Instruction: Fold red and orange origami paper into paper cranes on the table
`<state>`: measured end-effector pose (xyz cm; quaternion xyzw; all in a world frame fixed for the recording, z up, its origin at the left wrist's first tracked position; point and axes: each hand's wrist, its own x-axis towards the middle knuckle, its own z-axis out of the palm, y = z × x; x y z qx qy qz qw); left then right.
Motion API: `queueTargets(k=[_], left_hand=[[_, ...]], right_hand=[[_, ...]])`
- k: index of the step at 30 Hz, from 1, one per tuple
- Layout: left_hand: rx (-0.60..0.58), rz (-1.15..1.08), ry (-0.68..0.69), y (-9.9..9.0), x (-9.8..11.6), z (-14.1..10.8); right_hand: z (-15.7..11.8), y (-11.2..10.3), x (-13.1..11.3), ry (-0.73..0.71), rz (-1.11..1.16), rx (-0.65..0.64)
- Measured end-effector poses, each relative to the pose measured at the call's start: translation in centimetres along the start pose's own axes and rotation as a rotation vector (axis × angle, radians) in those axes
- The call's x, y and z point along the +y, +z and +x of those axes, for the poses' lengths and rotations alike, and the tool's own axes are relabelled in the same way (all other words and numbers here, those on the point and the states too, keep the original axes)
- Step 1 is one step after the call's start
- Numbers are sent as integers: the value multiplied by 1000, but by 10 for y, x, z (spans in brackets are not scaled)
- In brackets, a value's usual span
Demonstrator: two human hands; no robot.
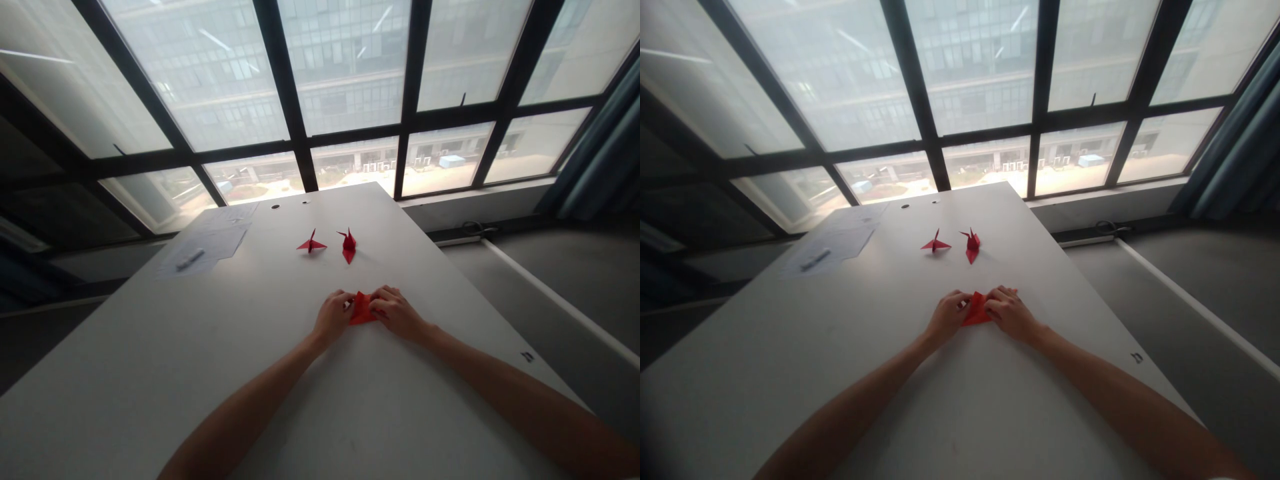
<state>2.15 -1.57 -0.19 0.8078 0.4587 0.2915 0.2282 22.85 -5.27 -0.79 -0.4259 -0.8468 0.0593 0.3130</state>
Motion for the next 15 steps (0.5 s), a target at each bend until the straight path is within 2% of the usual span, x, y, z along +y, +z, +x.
queueTargets(k=[5,15], left_hand=[[2,-155,-129,1,-14,8],[40,-200,-163,4,-17,11]], right_hand=[[-2,-2,-6,-118,-69,-121],[-4,-4,-14,-92,-176,-123]])
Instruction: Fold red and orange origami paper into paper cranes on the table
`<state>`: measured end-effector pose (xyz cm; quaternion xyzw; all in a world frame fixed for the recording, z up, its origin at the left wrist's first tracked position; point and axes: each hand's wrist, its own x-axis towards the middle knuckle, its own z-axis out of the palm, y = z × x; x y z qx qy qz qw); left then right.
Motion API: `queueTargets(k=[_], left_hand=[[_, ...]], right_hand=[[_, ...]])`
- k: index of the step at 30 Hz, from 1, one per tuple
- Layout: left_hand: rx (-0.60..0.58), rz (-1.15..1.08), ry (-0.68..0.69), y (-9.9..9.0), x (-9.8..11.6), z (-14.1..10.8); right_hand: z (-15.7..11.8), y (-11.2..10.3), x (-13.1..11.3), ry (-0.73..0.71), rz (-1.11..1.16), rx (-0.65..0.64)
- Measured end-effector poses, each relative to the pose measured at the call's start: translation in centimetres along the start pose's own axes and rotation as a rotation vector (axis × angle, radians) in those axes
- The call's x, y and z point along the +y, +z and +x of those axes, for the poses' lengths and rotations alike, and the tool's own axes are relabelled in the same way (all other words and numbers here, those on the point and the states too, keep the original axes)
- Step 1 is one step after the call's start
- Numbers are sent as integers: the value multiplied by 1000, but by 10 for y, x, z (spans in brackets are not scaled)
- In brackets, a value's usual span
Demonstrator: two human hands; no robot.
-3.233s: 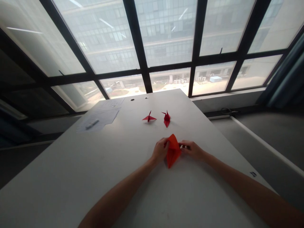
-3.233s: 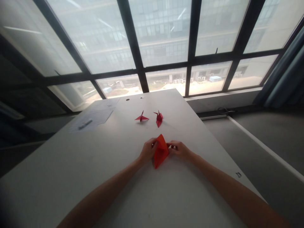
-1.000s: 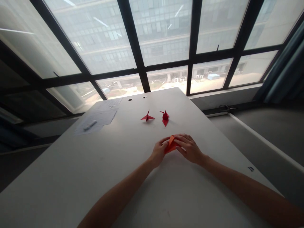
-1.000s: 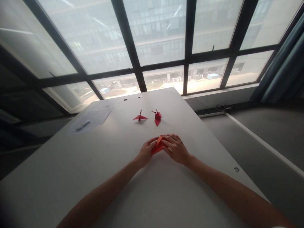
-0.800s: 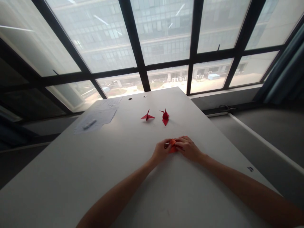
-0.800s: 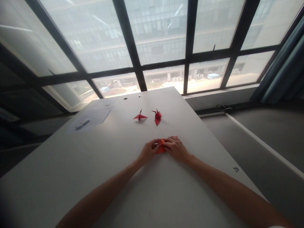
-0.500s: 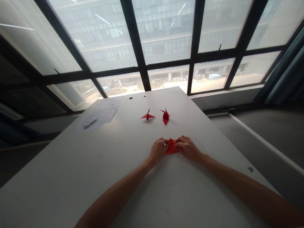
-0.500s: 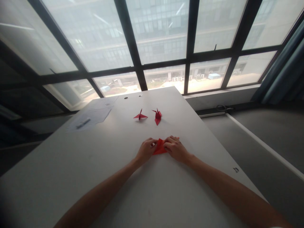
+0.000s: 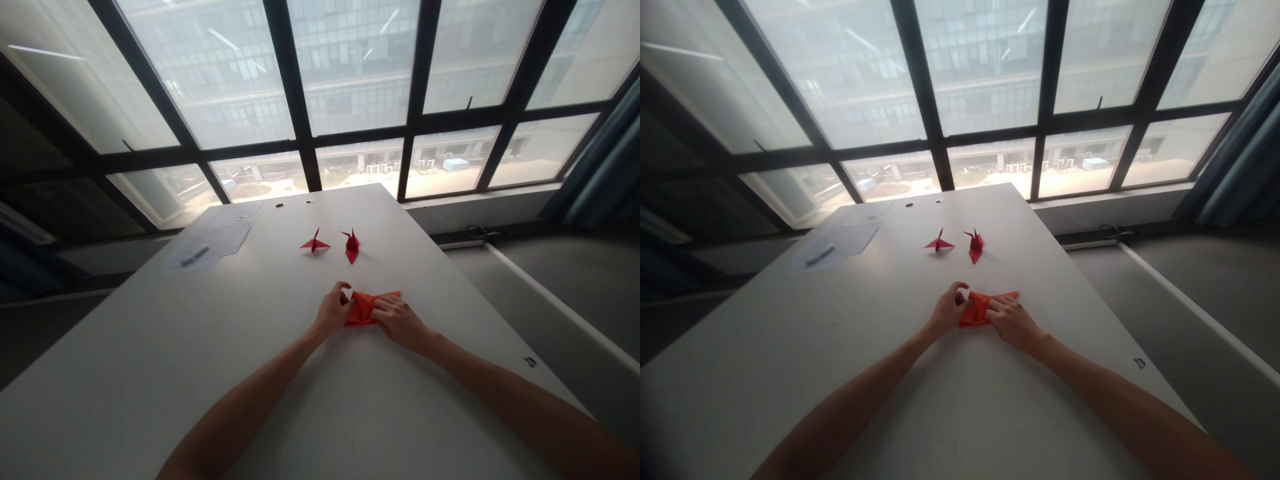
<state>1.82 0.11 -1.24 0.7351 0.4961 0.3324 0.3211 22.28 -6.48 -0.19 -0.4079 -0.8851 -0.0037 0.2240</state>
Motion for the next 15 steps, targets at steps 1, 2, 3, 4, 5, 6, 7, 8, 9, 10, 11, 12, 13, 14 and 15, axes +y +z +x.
queueTargets(k=[1,2,3,4,5,6,7,8,9,10,11,12,13,14,15], left_hand=[[-1,2,4,1,0,0],[-1,4,9,1,-1,-1],[0,8,13,2,-1,-1],[1,15,17,3,-1,-2],[0,23,21,3,-1,-3],[0,31,25,4,-1,-3],[1,37,29,4,-1,-4],[5,41,32,5,-1,-4],[14,40,34,5,-1,-4],[30,34,33,6,-1,-4],[50,25,31,6,-1,-4],[68,14,28,6,-1,-3],[81,6,23,6,-2,-2],[89,1,20,6,-2,-2],[90,2,18,6,-2,-1]], right_hand=[[0,0,-1,1,-2,5],[0,-1,-1,1,0,9],[0,-1,-2,-3,5,13],[1,-1,-4,-4,9,17],[1,-1,-5,-5,11,22],[1,-1,-5,-7,6,27],[2,-1,-6,-13,-4,33],[2,-1,-7,-20,-20,42],[2,0,-7,-26,-40,53],[2,0,-7,-32,-63,64],[1,0,-8,-38,-86,71],[1,1,-8,-40,-108,75],[1,1,-8,-36,-125,75],[1,1,-8,-30,-137,70],[1,1,-8,-20,-140,62]])
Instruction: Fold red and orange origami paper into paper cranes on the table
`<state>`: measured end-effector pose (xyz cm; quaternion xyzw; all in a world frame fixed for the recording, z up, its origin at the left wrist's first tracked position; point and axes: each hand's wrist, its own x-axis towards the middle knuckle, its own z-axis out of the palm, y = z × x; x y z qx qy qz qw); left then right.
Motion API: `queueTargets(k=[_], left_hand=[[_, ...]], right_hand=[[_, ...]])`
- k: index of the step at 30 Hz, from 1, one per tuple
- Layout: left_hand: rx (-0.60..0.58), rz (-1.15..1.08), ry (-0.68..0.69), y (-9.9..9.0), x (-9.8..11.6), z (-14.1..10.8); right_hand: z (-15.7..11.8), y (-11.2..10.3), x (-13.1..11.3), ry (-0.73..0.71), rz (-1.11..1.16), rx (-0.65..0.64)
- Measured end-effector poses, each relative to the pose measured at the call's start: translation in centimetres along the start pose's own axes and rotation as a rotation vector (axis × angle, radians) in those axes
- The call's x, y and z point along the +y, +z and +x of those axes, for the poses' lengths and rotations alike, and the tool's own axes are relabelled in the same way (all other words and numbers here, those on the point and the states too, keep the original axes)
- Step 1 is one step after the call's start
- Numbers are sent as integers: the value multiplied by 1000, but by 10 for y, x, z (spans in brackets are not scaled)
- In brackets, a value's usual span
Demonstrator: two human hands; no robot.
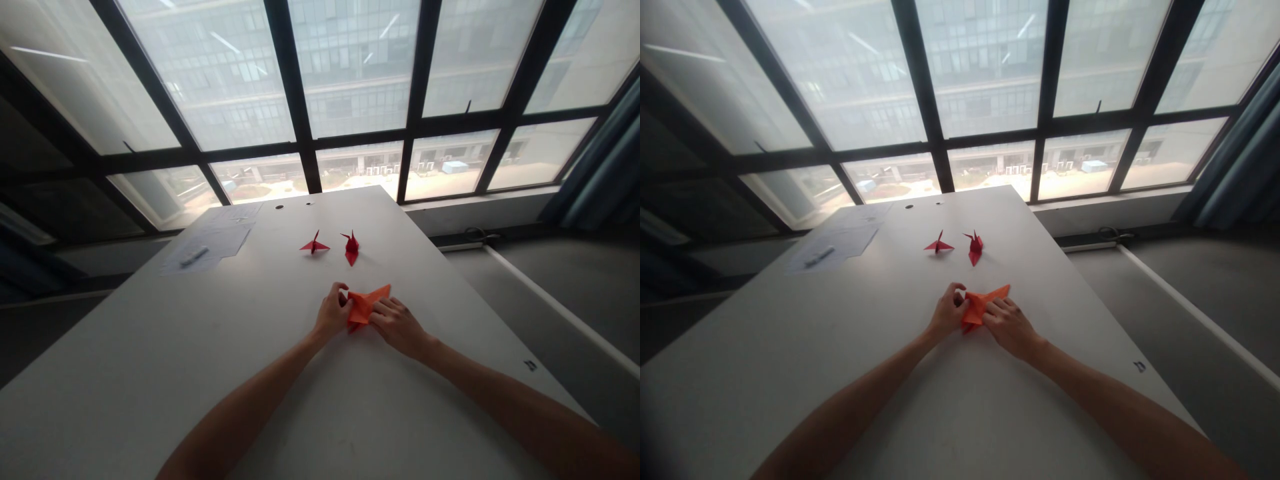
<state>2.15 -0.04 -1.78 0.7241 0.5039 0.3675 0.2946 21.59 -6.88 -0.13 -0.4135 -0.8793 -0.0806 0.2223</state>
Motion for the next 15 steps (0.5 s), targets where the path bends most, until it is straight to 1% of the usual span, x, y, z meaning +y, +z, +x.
queueTargets(k=[6,11,13,15], left_hand=[[-24,31,-10,0,0,-1],[-29,31,-37,1,5,-2],[14,28,-55,0,8,-3],[117,61,-10,-3,14,-5]], right_hand=[[2,-2,-3,117,76,-59],[2,-4,-7,171,118,-56],[2,-3,-7,208,153,-49],[2,-2,-6,257,194,-38]])
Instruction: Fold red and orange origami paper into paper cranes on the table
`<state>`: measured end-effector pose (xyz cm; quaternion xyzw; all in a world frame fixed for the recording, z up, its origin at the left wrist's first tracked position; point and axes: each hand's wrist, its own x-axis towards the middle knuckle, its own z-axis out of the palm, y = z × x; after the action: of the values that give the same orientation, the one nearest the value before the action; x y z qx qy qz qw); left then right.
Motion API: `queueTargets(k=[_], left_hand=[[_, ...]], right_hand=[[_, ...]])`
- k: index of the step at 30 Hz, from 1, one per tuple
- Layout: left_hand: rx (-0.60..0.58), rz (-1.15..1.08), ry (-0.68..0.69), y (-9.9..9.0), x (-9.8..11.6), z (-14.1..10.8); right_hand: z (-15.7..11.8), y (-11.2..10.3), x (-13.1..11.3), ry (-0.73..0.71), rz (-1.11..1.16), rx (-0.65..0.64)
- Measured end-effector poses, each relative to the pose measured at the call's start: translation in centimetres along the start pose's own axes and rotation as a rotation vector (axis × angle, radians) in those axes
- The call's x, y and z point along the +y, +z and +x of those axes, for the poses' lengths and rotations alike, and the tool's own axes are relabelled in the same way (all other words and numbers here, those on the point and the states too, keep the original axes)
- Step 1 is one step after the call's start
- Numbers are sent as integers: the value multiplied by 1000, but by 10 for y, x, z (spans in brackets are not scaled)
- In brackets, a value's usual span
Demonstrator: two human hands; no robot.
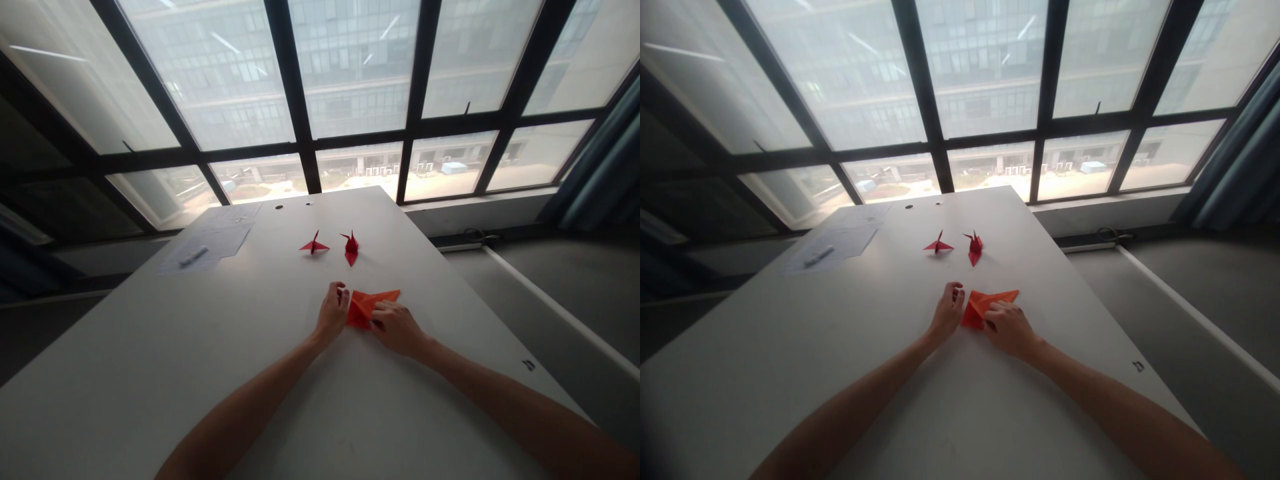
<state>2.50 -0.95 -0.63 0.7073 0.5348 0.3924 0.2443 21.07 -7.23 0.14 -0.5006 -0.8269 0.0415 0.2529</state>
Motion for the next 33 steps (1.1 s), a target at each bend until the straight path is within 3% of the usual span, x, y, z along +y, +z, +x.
queueTargets(k=[2,3,7,12,16,23,28,33], left_hand=[[81,82,133,-5,7,-4],[62,137,223,-7,11,-7],[-193,266,457,-9,23,-18],[-400,203,513,-3,22,-21],[-491,189,531,-2,18,-20],[-475,310,605,-4,20,-19],[-419,383,640,-3,21,-18],[-369,434,646,-3,22,-18]], right_hand=[[0,1,1,68,42,22],[1,2,2,110,61,34],[2,4,4,293,139,75],[3,8,10,434,268,181],[9,10,15,518,360,236],[27,0,23,549,262,118],[30,-18,34,610,215,173],[31,-28,46,572,241,121]])
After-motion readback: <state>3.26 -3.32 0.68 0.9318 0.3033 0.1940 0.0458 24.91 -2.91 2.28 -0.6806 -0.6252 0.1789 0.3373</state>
